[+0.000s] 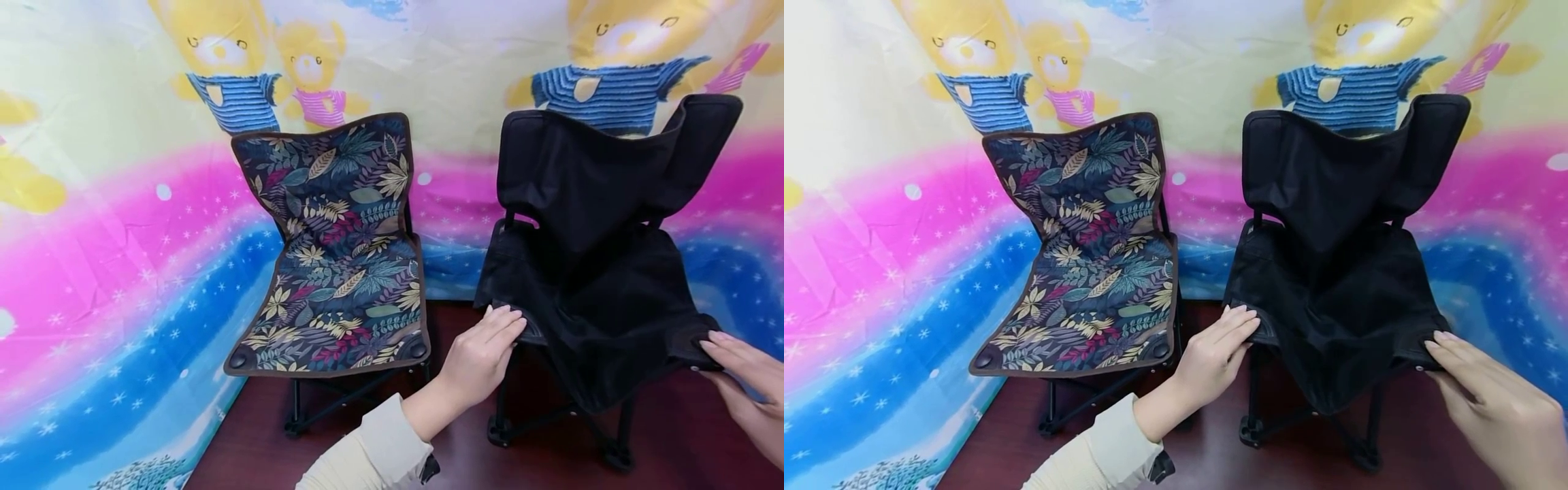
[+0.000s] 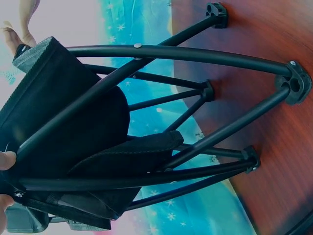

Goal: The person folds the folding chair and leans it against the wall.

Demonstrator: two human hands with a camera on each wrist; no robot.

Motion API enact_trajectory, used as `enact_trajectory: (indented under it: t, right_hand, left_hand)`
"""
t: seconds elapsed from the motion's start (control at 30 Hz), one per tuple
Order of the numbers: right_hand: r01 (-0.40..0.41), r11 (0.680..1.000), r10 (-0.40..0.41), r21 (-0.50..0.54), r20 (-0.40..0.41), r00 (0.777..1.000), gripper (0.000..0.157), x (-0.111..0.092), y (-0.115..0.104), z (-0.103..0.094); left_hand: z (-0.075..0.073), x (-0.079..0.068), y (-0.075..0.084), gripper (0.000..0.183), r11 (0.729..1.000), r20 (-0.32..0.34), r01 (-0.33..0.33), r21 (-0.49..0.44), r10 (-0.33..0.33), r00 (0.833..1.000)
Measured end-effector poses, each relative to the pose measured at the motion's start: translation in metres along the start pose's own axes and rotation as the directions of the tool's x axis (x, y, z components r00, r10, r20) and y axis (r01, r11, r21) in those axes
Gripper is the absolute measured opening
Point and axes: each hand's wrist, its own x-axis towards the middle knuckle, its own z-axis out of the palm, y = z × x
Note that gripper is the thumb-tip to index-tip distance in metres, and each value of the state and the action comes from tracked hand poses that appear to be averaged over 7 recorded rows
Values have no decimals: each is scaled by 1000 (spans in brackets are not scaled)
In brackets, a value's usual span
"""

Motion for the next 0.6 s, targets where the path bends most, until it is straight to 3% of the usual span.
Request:
enact_trajectory:
  t: [0.27, 0.6]
  right_hand:
    - [24, 1000, -23, 13, -9, 1000, 30, 6, -4, 0]
    - [30, 999, -29, 24, -36, 999, 39, 12, -13, 0]
  left_hand:
    - [0, 1, 0, 31, 1000, 3, 17, -16, -17, 1000]
    - [-1, 5, -1, 32, 999, -22, 11, -50, -12, 1000]
